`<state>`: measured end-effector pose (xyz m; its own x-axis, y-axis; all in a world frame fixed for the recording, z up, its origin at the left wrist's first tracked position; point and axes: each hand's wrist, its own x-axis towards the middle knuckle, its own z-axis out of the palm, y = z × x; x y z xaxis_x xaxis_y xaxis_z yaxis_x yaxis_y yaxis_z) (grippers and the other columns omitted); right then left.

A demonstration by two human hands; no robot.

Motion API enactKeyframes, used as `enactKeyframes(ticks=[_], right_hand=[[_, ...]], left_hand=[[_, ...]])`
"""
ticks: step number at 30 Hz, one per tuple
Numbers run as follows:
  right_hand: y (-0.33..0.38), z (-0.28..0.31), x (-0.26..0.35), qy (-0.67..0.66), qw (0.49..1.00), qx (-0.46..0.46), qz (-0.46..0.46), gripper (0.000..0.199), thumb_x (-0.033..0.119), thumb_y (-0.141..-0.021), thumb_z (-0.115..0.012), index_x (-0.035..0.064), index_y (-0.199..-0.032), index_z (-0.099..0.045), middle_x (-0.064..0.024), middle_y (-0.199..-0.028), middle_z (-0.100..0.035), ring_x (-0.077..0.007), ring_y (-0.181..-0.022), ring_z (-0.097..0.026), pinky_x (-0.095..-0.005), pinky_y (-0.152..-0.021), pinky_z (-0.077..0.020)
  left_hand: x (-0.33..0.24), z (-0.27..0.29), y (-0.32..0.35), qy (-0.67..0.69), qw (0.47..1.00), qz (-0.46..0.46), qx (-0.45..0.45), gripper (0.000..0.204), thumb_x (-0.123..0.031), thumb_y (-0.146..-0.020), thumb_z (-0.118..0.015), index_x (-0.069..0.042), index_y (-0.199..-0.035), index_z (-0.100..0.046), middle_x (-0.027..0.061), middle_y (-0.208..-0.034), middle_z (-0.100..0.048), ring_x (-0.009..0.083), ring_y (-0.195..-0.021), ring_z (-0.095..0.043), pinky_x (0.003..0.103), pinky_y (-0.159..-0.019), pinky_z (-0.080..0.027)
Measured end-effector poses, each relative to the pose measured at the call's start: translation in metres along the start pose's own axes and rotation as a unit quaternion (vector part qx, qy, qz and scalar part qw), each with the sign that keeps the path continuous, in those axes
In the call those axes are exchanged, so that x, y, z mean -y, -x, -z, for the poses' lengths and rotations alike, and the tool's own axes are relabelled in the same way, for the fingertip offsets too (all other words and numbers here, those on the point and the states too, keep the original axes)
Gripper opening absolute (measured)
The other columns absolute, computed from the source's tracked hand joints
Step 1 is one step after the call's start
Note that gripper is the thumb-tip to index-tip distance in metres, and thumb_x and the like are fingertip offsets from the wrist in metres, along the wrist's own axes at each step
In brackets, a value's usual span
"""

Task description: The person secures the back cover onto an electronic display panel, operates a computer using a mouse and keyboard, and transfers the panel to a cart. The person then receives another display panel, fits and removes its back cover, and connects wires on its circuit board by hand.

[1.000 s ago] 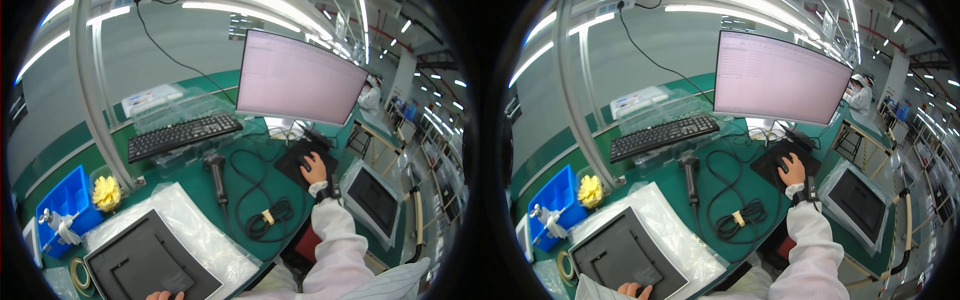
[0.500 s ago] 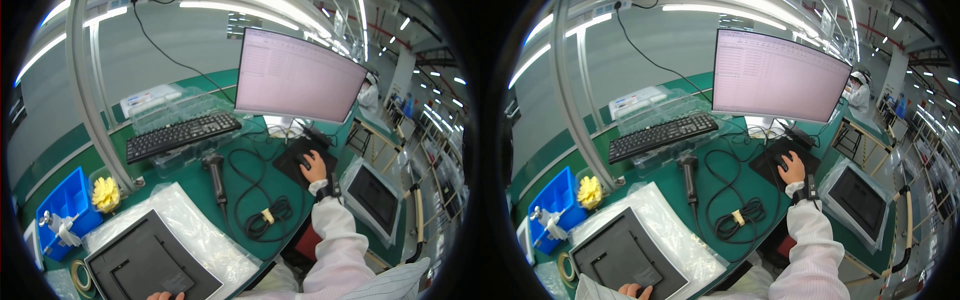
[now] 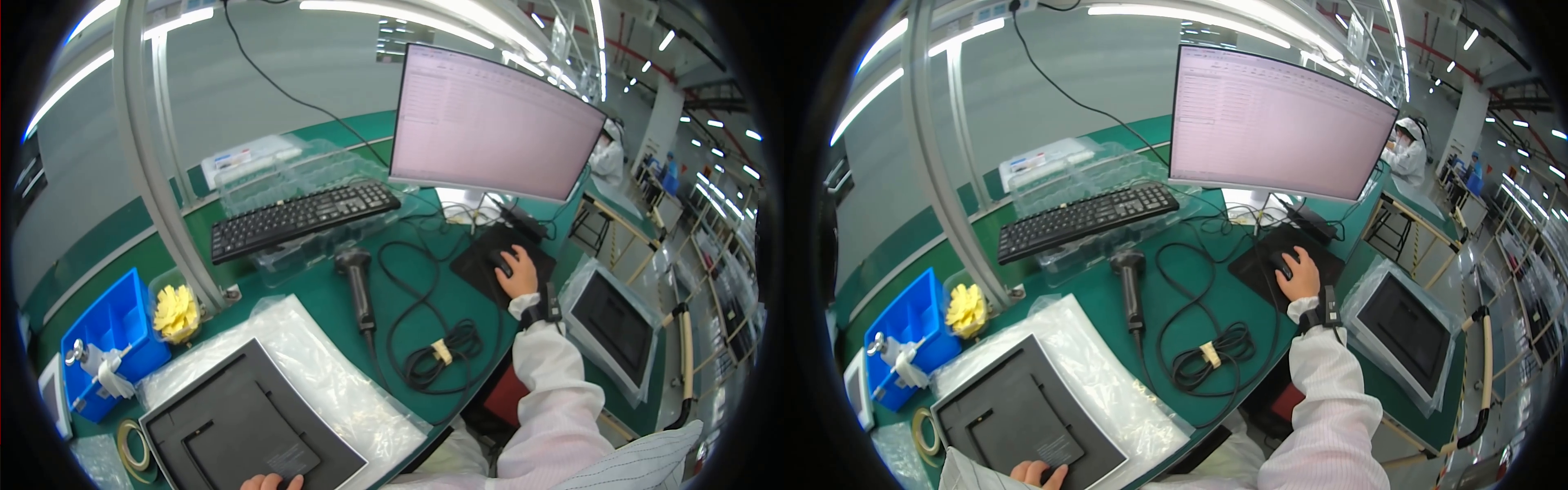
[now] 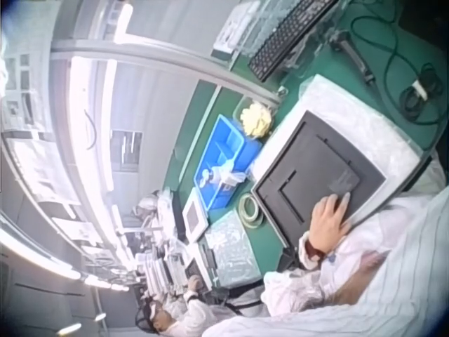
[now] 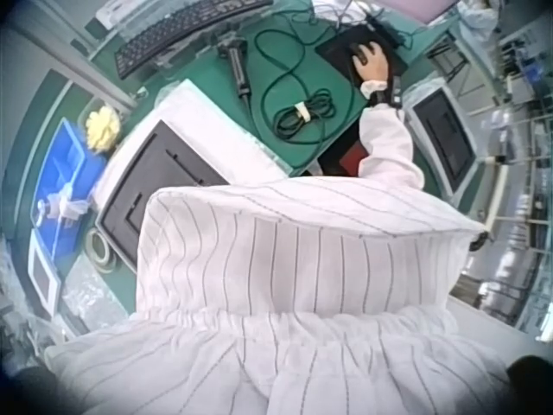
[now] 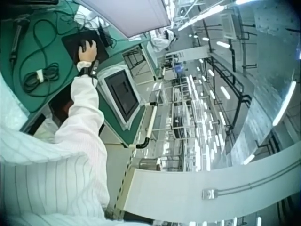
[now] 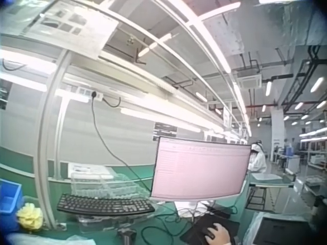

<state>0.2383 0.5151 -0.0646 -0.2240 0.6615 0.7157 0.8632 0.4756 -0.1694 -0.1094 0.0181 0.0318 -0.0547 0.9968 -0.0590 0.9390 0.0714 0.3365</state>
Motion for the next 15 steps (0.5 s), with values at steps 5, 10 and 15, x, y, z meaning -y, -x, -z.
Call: enactKeyframes(ticks=[5, 10, 15], right_hand=[[0.001, 0.001, -0.003, -0.001, 1.0, 0.006, -0.01, 0.038, 0.02, -0.066, -0.068, 0.0098, -0.102, -0.062, -0.0126, -0.119, -0.049, -0.0324, -0.101, -0.051, -0.0392, -0.086, -0.0427], [0.0, -0.006, -0.004, -0.017, 1.0, 0.018, 0.006, 0.039, 0.02, -0.065, -0.068, 0.0079, -0.101, -0.061, -0.0155, -0.117, -0.05, -0.0349, -0.102, -0.051, -0.0401, -0.087, -0.0424], [-0.002, -0.002, -0.01, -0.002, 0.999, 0.021, 0.031, 0.038, 0.017, -0.068, -0.068, 0.0039, -0.103, -0.059, -0.0159, -0.118, -0.049, -0.0341, -0.1, -0.052, -0.039, -0.086, -0.0427]], left_hand=[[0.0, -0.003, -0.001, 0.007, 1.0, -0.005, -0.018, 0.062, -0.021, -0.069, -0.062, -0.004, -0.126, -0.043, 0.0196, -0.113, -0.044, 0.0353, -0.103, -0.043, 0.042, -0.089, -0.035], [0.006, -0.007, -0.001, 0.021, 0.999, -0.012, -0.023, 0.066, -0.021, -0.066, -0.064, -0.005, -0.127, -0.043, 0.0195, -0.114, -0.043, 0.0356, -0.104, -0.042, 0.042, -0.09, -0.034], [0.013, -0.028, -0.003, -0.037, 0.991, 0.022, -0.124, 0.036, -0.038, -0.07, -0.063, -0.013, -0.095, -0.059, 0.0095, -0.088, -0.053, 0.027, -0.085, -0.052, 0.039, -0.079, -0.042]])
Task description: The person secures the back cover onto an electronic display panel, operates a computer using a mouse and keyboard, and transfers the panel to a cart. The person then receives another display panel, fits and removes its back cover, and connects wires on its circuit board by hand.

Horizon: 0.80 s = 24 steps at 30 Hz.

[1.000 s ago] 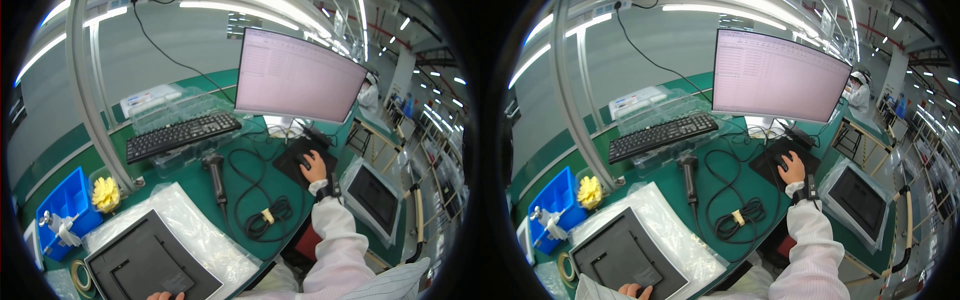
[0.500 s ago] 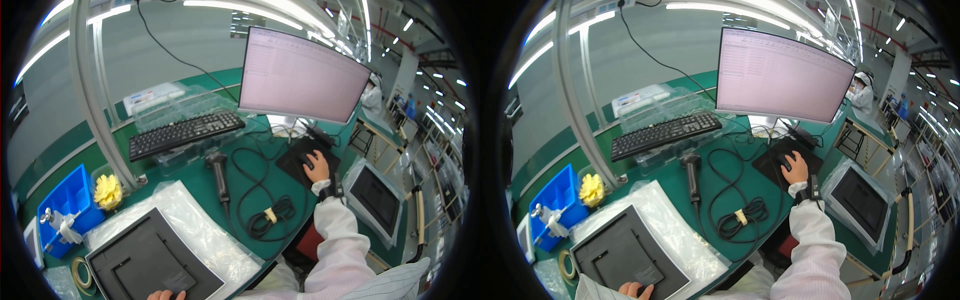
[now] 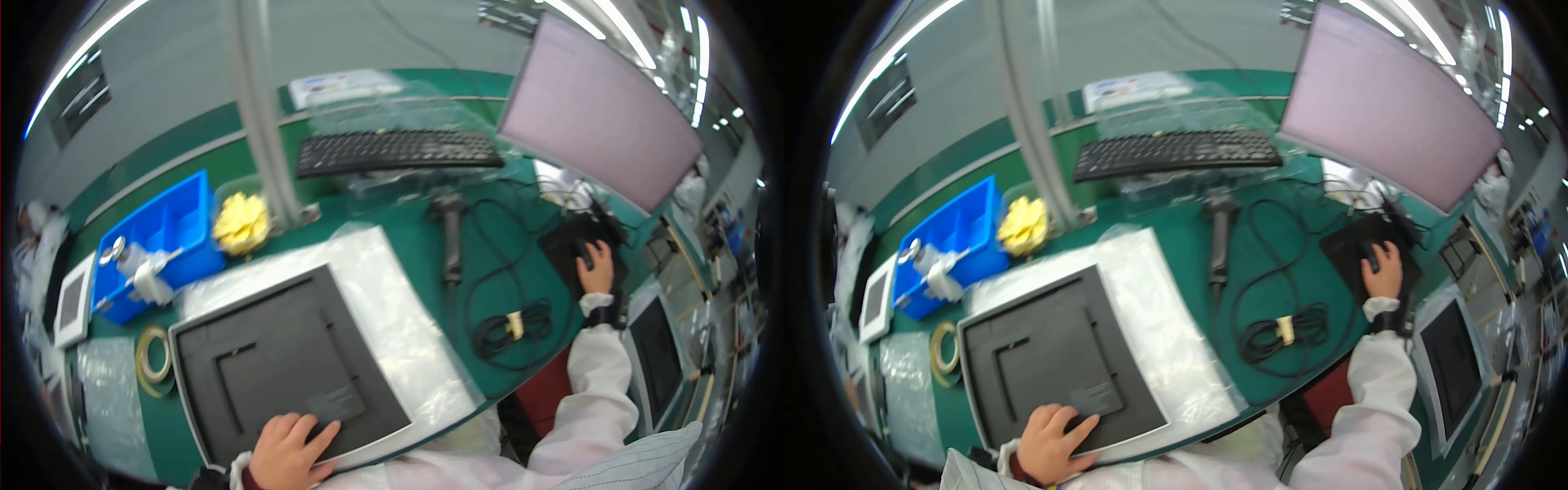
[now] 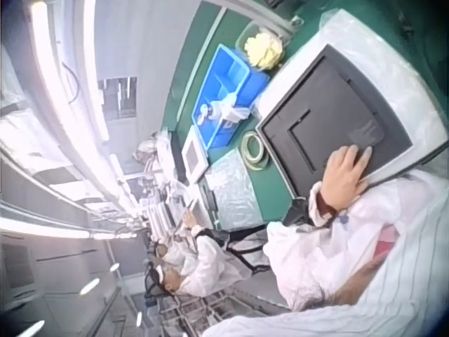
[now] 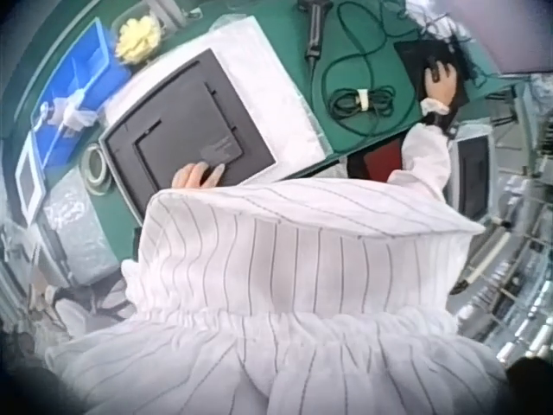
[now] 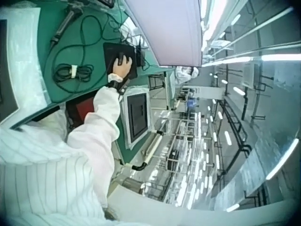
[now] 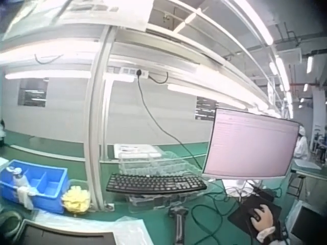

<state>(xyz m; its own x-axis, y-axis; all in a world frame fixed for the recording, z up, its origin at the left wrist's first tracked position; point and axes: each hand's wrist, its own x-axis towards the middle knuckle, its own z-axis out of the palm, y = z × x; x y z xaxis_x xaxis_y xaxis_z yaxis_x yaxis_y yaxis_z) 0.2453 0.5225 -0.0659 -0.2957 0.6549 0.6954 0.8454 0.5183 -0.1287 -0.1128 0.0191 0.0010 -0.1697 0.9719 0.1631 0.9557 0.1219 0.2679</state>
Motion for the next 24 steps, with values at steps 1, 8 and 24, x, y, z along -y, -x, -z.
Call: enactKeyframes(ticks=[1, 8, 24], right_hand=[[-0.001, -0.002, -0.002, 0.001, 1.0, 0.003, -0.002, 0.037, 0.016, -0.069, -0.067, 0.0035, -0.103, -0.059, -0.0152, -0.119, -0.048, -0.0325, -0.098, -0.054, -0.0377, -0.085, -0.0431], [-0.001, -0.007, -0.008, 0.029, 0.999, 0.045, -0.011, 0.036, 0.019, -0.077, -0.062, 0.0073, -0.111, -0.057, -0.0129, -0.125, -0.045, -0.0325, -0.11, -0.048, -0.037, -0.092, -0.0399], [0.004, -0.011, 0.006, -0.012, 1.0, -0.007, -0.006, 0.04, 0.022, -0.064, -0.069, 0.0082, -0.101, -0.06, -0.0155, -0.116, -0.05, -0.0345, -0.099, -0.052, -0.0401, -0.085, -0.0433]], left_hand=[[-0.001, 0.014, -0.003, -0.026, 0.995, -0.087, 0.036, 0.052, -0.031, -0.06, -0.07, -0.011, -0.107, -0.061, 0.0102, -0.097, -0.05, 0.0275, -0.088, -0.049, 0.039, -0.078, -0.04], [0.008, 0.015, -0.005, 0.016, 0.995, -0.07, 0.067, 0.056, -0.028, -0.062, -0.069, -0.012, -0.114, -0.056, 0.0066, -0.098, -0.049, 0.0232, -0.089, -0.048, 0.035, -0.078, -0.04], [-0.007, 0.026, 0.0, 0.075, 0.988, -0.004, 0.133, 0.066, -0.021, -0.065, -0.065, -0.005, -0.125, -0.044, 0.0194, -0.114, -0.044, 0.0352, -0.104, -0.042, 0.042, -0.09, -0.034]])
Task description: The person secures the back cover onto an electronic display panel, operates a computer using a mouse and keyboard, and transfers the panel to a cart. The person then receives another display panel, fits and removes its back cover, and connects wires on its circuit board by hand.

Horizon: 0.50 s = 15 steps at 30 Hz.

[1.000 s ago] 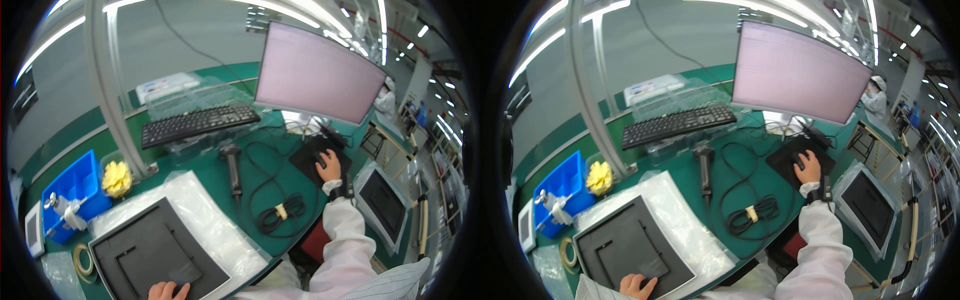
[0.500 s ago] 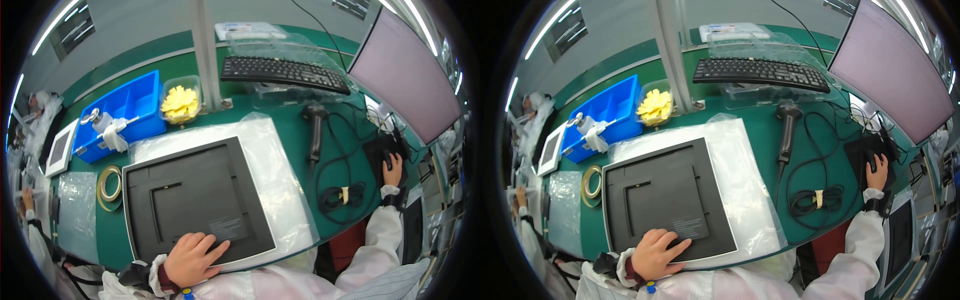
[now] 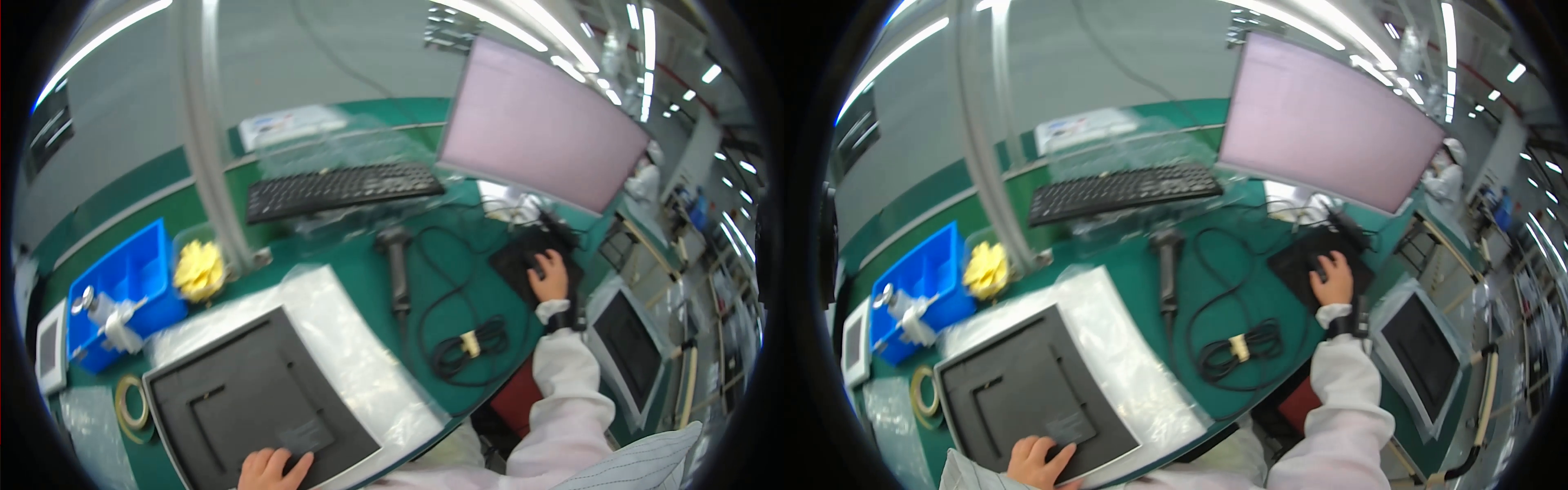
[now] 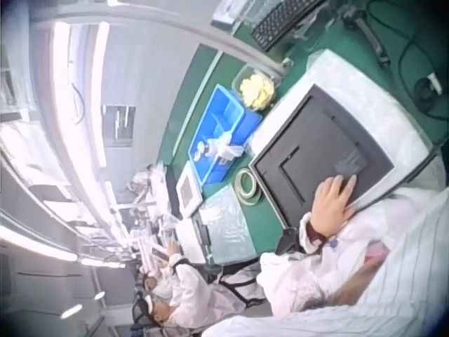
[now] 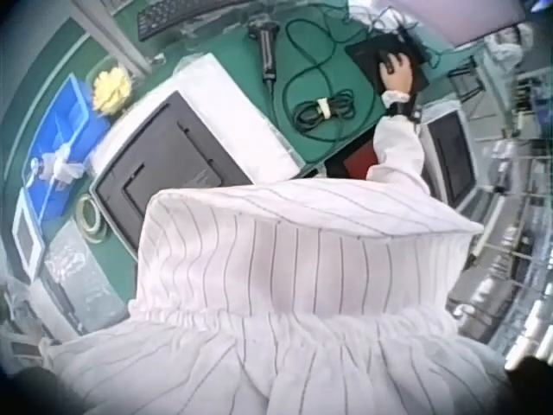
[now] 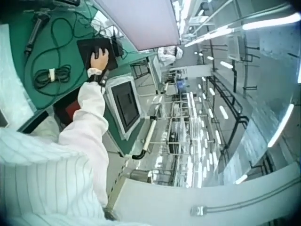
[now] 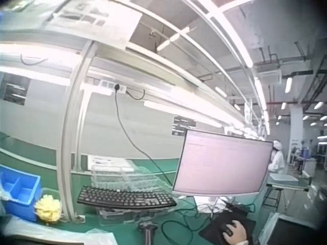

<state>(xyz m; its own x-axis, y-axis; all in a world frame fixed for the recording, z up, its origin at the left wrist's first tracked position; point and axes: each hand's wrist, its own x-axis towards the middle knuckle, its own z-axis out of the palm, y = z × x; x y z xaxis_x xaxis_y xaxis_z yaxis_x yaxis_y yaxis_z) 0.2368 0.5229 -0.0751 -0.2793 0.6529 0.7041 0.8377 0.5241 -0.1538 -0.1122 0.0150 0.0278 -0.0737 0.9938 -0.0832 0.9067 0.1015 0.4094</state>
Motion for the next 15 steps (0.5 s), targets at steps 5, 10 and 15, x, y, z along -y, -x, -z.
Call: enactKeyframes(ticks=[5, 10, 15], right_hand=[[0.0, 0.011, 0.001, -0.008, 1.0, -0.003, -0.026, 0.038, 0.021, -0.066, -0.068, 0.0088, -0.101, -0.061, -0.0142, -0.118, -0.049, -0.0338, -0.102, -0.05, -0.0401, -0.086, -0.0423], [-0.002, 0.012, 0.001, -0.001, 0.999, -0.006, -0.035, 0.038, 0.021, -0.066, -0.068, 0.0091, -0.102, -0.061, -0.0131, -0.119, -0.049, -0.0335, -0.103, -0.05, -0.0401, -0.086, -0.0423], [-0.001, 0.011, -0.002, -0.004, 0.999, -0.008, -0.034, 0.038, 0.02, -0.066, -0.067, 0.0092, -0.102, -0.061, -0.0124, -0.12, -0.048, -0.0328, -0.103, -0.05, -0.0399, -0.086, -0.0423]], left_hand=[[-0.004, 0.004, -0.003, -0.017, 1.0, -0.021, -0.007, 0.064, -0.02, -0.067, -0.064, -0.004, -0.126, -0.044, 0.0194, -0.113, -0.044, 0.0354, -0.103, -0.043, 0.042, -0.089, -0.035], [-0.006, 0.006, -0.007, -0.023, 0.999, -0.024, -0.016, 0.062, -0.02, -0.068, -0.063, -0.004, -0.125, -0.044, 0.0195, -0.112, -0.044, 0.0354, -0.102, -0.043, 0.042, -0.089, -0.035], [-0.007, 0.003, -0.007, -0.025, 0.999, -0.023, -0.025, 0.061, -0.02, -0.067, -0.063, -0.004, -0.124, -0.046, 0.0195, -0.112, -0.044, 0.0354, -0.103, -0.044, 0.042, -0.09, -0.035]])
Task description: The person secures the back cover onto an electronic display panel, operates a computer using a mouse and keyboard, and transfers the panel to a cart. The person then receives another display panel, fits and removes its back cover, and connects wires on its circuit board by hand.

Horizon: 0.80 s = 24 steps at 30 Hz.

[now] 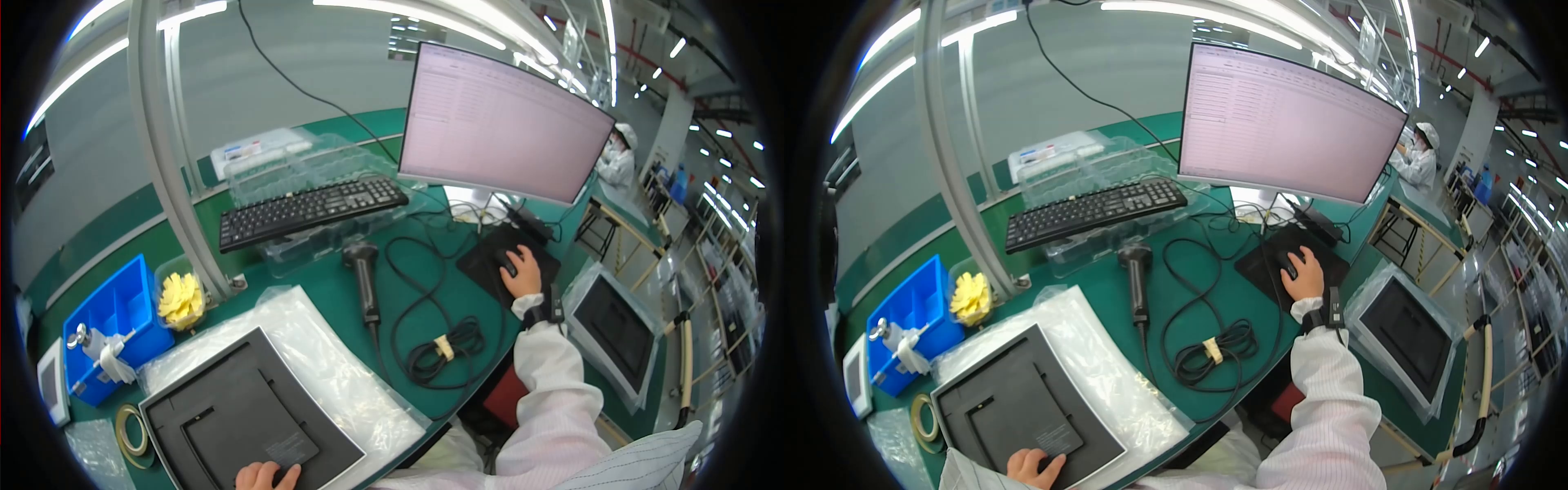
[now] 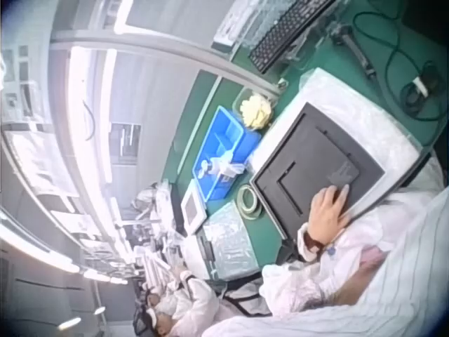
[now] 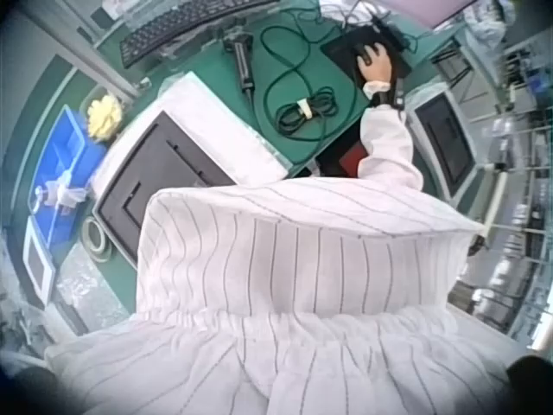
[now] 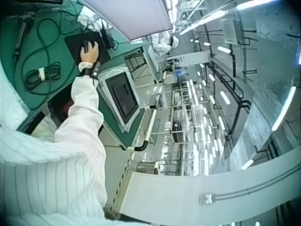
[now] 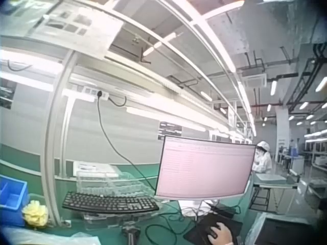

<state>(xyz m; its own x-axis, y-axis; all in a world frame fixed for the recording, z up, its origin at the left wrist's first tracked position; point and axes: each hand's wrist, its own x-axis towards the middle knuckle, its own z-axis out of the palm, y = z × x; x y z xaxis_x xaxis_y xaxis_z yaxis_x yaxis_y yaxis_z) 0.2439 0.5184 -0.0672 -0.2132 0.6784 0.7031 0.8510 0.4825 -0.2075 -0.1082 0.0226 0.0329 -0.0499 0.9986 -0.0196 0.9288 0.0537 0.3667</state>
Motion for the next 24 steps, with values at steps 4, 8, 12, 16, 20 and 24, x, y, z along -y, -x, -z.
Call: enactKeyframes(ticks=[4, 8, 12, 16, 20, 24], right_hand=[[0.001, 0.0, 0.003, 0.003, 1.0, 0.001, 0.001, 0.038, 0.02, -0.066, -0.067, 0.0089, -0.102, -0.061, -0.0128, -0.12, -0.048, -0.033, -0.102, -0.05, -0.0398, -0.086, -0.0425], [0.0, -0.009, 0.004, 0.005, 0.999, -0.001, 0.033, 0.038, 0.02, -0.067, -0.067, 0.0074, -0.102, -0.061, -0.015, -0.119, -0.048, -0.034, -0.101, -0.051, -0.04, -0.086, -0.0426], [-0.006, -0.005, 0.004, -0.012, 0.999, 0.01, 0.031, 0.039, 0.019, -0.068, -0.067, 0.0051, -0.103, -0.06, -0.0158, -0.119, -0.048, -0.0344, -0.101, -0.052, -0.0394, -0.085, -0.0432], [-0.002, 0.007, -0.02, 0.03, 0.999, 0.018, 0.024, 0.037, 0.021, -0.076, -0.063, 0.0048, -0.109, -0.058, -0.0148, -0.124, -0.045, -0.0336, -0.107, -0.049, -0.0382, -0.089, -0.0406], [-0.005, -0.004, -0.013, 0.01, 0.999, 0.038, 0.018, 0.034, 0.023, -0.083, -0.057, 0.0032, -0.111, -0.056, -0.0151, -0.127, -0.043, -0.0341, -0.111, -0.047, -0.0377, -0.092, -0.0381], [-0.006, -0.004, -0.006, -0.046, 0.998, -0.028, 0.043, 0.034, 0.019, -0.085, -0.054, 0.0034, -0.115, -0.054, -0.015, -0.128, -0.042, -0.0334, -0.11, -0.047, -0.0371, -0.093, -0.0371]], left_hand=[[0.0, -0.002, 0.003, -0.001, 1.0, 0.01, 0.007, 0.061, -0.02, -0.067, -0.063, -0.004, -0.124, -0.046, 0.0195, -0.112, -0.044, 0.0354, -0.103, -0.043, 0.042, -0.09, -0.035], [0.002, 0.001, 0.0, -0.012, 1.0, -0.002, -0.013, 0.057, -0.022, -0.07, -0.062, -0.003, -0.122, -0.046, 0.019, -0.11, -0.046, 0.0344, -0.101, -0.046, 0.042, -0.088, -0.037], [0.007, -0.013, 0.004, -0.087, 0.991, -0.038, -0.096, 0.052, -0.029, -0.058, -0.072, -0.011, -0.105, -0.062, 0.0112, -0.097, -0.05, 0.0292, -0.09, -0.049, 0.039, -0.079, -0.04], [0.021, -0.016, -0.007, -0.05, 0.996, -0.042, -0.056, 0.05, -0.028, -0.065, -0.068, -0.011, -0.111, -0.058, 0.009, -0.099, -0.05, 0.0262, -0.091, -0.049, 0.037, -0.079, -0.04], [0.019, -0.014, 0.003, -0.04, 0.997, -0.032, -0.057, 0.05, -0.028, -0.066, -0.068, -0.011, -0.112, -0.057, 0.0096, -0.1, -0.051, 0.0273, -0.092, -0.049, 0.037, -0.081, -0.041], [0.016, -0.005, 0.016, -0.018, 0.998, -0.022, -0.058, 0.05, -0.027, -0.067, -0.068, -0.007, -0.111, -0.057, 0.0117, -0.103, -0.052, 0.0294, -0.095, -0.05, 0.038, -0.083, -0.041]])
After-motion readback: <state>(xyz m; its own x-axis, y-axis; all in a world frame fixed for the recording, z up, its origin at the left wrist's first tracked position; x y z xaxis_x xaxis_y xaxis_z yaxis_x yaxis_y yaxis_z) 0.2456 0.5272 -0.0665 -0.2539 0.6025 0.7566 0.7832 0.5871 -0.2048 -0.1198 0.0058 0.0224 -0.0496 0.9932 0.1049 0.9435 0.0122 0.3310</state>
